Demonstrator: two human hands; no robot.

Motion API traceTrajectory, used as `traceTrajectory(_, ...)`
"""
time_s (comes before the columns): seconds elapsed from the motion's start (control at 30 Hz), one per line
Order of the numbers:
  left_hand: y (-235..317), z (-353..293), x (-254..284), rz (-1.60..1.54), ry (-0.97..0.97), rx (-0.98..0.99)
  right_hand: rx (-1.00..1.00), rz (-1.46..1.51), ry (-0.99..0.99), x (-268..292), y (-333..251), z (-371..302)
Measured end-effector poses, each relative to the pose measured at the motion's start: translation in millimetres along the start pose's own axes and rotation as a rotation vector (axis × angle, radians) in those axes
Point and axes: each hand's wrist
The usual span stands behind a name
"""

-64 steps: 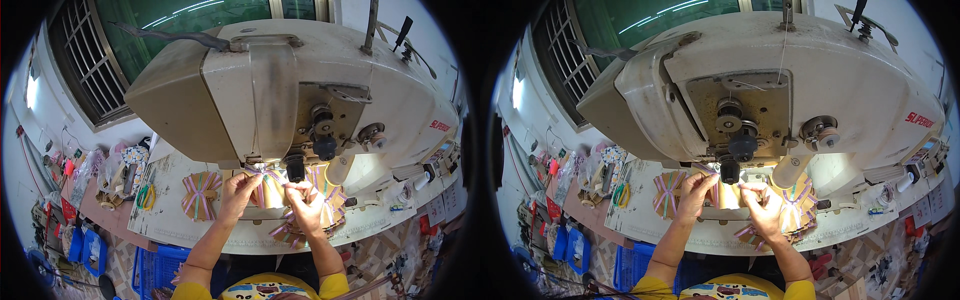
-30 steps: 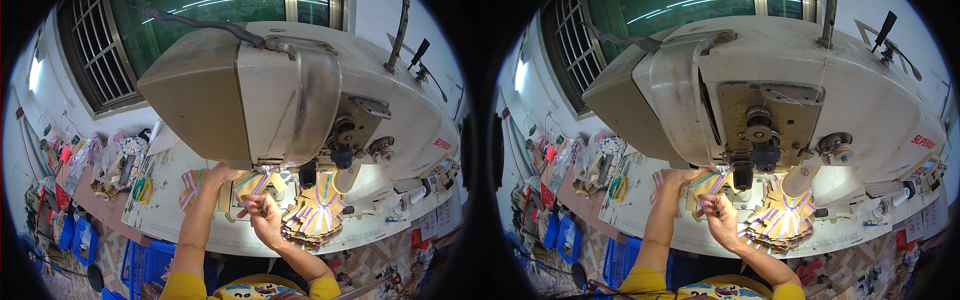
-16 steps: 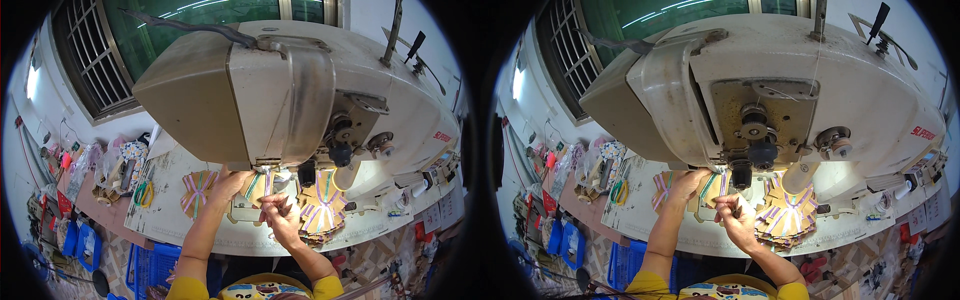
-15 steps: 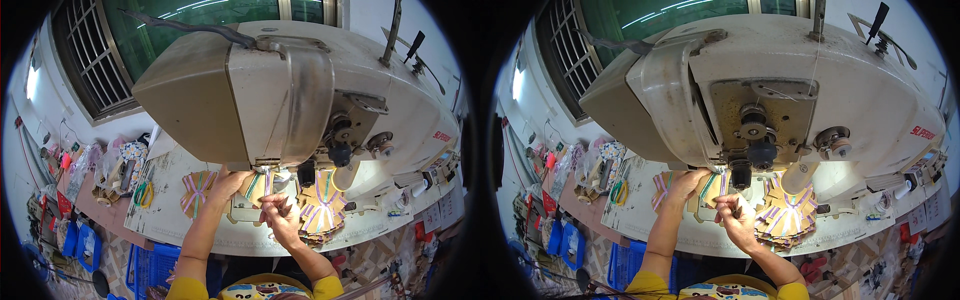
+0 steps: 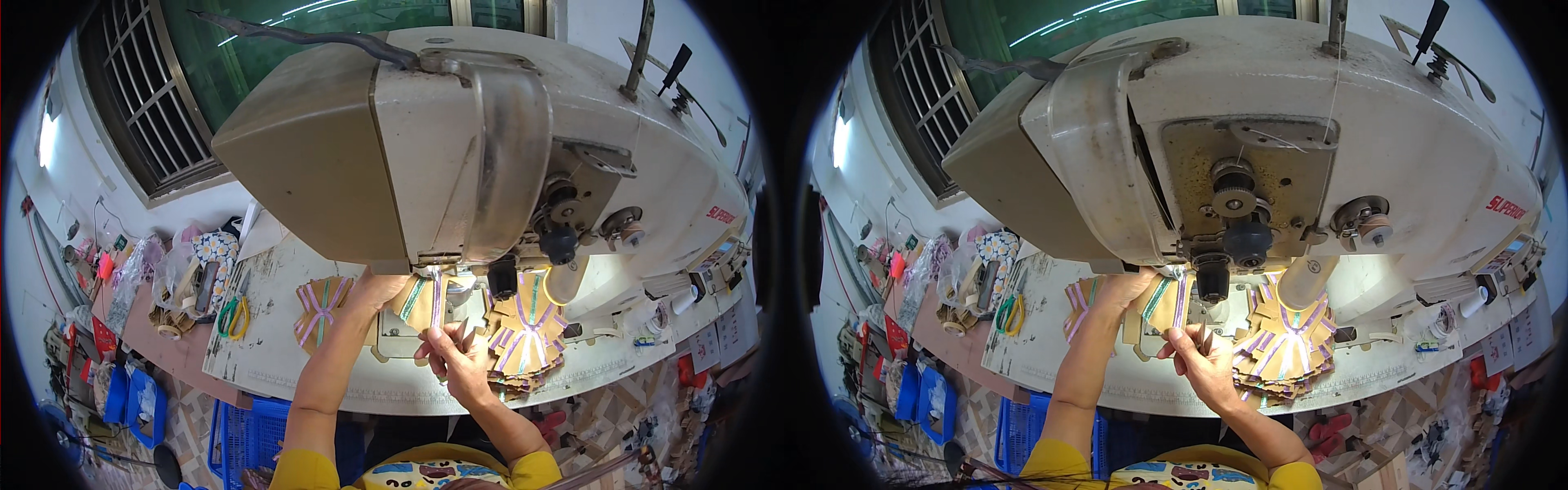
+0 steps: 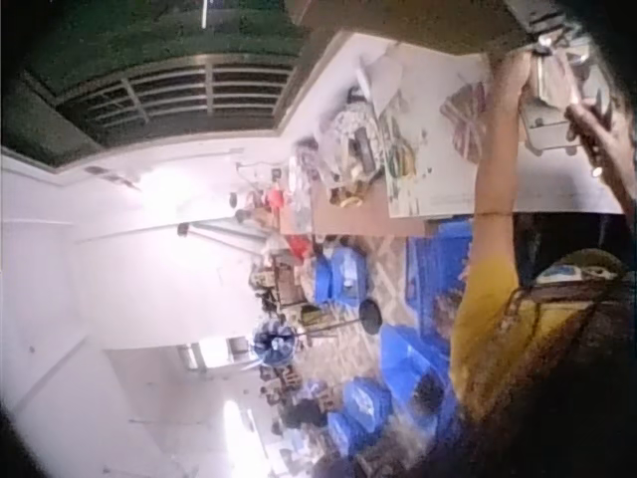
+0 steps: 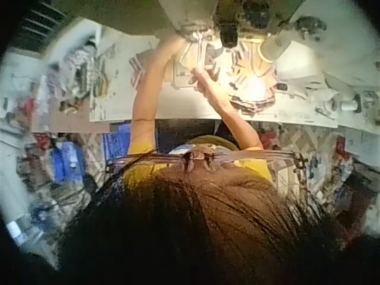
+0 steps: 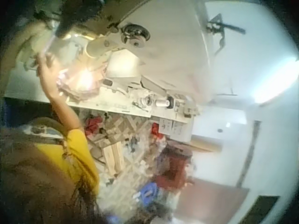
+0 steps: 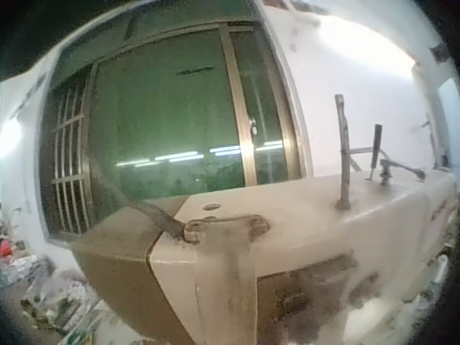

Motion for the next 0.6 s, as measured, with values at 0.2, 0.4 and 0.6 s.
traceTrajectory(0.2,-17,10,0,-0.049,0.094,-0.022,0.012,0.006,0.013,-1,-3,6)
traceTrajectory(0.4,-25,15,1,-0.074,0.12,-0.143,0.014,0.014,0.025,3,-1,6)
traceTrajectory(0.6,-29,23,3,-0.216,0.143,-0.041,-0.007,-0.04,0.012,2,-6,18)
Point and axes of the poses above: each hand's wrist, its own z-axis towards the middle knuckle, its own x-axis out of the back of the hand, y = z × x, and after that the axes turned 13 degrees about y, right-handed
